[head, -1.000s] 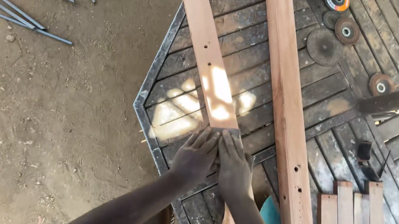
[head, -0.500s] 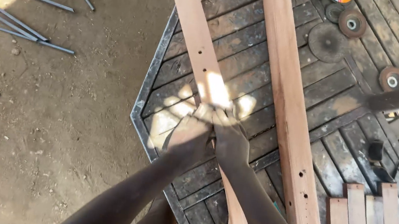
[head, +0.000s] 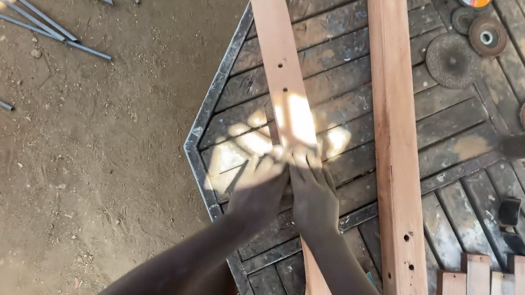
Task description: Sanding a curved wooden board manually with sandpaper
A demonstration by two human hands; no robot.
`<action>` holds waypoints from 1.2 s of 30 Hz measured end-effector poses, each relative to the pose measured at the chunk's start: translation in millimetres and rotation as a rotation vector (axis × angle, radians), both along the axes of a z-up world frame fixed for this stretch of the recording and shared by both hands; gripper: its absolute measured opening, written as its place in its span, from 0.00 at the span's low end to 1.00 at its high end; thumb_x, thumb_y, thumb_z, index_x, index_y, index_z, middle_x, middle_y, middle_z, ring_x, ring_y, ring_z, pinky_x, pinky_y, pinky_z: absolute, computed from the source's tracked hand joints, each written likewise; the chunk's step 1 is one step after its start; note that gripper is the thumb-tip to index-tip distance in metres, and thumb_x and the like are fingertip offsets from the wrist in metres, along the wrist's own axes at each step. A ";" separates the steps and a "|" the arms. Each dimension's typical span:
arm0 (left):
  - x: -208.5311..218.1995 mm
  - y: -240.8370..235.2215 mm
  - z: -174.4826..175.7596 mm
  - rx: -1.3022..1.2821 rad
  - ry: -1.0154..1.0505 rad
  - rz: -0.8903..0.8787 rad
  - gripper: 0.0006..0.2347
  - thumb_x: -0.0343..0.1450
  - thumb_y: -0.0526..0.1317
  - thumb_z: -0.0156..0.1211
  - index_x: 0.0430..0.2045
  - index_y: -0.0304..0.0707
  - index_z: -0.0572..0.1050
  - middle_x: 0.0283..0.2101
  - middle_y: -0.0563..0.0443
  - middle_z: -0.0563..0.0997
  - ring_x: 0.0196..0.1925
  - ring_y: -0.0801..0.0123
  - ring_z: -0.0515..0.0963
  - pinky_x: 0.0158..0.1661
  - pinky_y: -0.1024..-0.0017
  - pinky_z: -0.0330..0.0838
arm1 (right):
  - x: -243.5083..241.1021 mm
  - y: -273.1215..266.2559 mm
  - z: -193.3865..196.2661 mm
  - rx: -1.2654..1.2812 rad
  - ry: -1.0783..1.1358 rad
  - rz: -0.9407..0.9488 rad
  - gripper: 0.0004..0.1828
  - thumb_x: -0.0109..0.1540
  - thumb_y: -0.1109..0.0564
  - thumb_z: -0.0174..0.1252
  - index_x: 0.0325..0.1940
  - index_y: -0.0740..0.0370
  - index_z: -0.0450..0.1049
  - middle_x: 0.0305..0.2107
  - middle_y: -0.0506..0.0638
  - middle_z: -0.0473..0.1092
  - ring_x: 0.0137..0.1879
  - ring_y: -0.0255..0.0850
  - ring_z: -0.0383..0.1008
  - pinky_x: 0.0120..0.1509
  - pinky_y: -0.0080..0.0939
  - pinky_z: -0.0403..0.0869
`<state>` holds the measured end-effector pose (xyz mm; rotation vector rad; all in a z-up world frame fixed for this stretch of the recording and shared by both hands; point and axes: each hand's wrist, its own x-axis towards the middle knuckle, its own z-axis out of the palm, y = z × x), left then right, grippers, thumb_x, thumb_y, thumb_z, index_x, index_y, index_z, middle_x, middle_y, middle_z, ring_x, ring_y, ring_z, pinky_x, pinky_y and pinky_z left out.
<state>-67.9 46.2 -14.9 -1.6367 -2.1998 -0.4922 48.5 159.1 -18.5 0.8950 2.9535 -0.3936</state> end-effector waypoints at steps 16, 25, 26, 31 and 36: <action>-29.3 1.4 45.9 0.111 -0.009 -0.084 0.08 0.68 0.39 0.61 0.39 0.44 0.78 0.38 0.47 0.78 0.49 0.51 0.78 0.58 0.49 0.64 | -7.9 8.3 -29.5 0.206 0.160 0.132 0.31 0.62 0.56 0.44 0.71 0.51 0.66 0.66 0.49 0.65 0.73 0.48 0.61 0.76 0.55 0.59; -123.5 63.5 14.9 -0.049 -0.911 0.231 0.18 0.71 0.42 0.50 0.55 0.40 0.74 0.59 0.51 0.77 0.64 0.60 0.71 0.62 0.61 0.63 | -134.1 93.1 -37.7 0.436 -0.205 0.216 0.38 0.63 0.41 0.38 0.78 0.47 0.53 0.75 0.40 0.50 0.79 0.44 0.48 0.76 0.50 0.54; -149.0 76.0 -2.5 -0.081 -0.264 0.048 0.23 0.74 0.57 0.53 0.63 0.50 0.72 0.71 0.58 0.70 0.76 0.55 0.59 0.73 0.49 0.44 | -156.8 104.0 -11.6 0.212 0.219 0.289 0.38 0.59 0.54 0.49 0.76 0.55 0.62 0.73 0.45 0.56 0.76 0.52 0.55 0.70 0.61 0.68; -253.0 130.1 2.8 -0.127 -0.246 0.092 0.23 0.74 0.58 0.54 0.63 0.54 0.71 0.70 0.60 0.70 0.76 0.56 0.60 0.72 0.43 0.49 | -269.2 160.2 -18.8 0.368 0.370 0.321 0.34 0.59 0.54 0.55 0.72 0.59 0.67 0.69 0.52 0.64 0.75 0.53 0.60 0.69 0.49 0.70; -324.0 177.9 59.1 -0.413 -0.415 0.164 0.25 0.78 0.62 0.39 0.71 0.63 0.60 0.74 0.67 0.62 0.79 0.58 0.50 0.73 0.39 0.38 | -350.4 201.6 3.2 0.451 0.414 0.343 0.26 0.65 0.58 0.52 0.68 0.62 0.71 0.66 0.51 0.68 0.72 0.54 0.64 0.71 0.47 0.71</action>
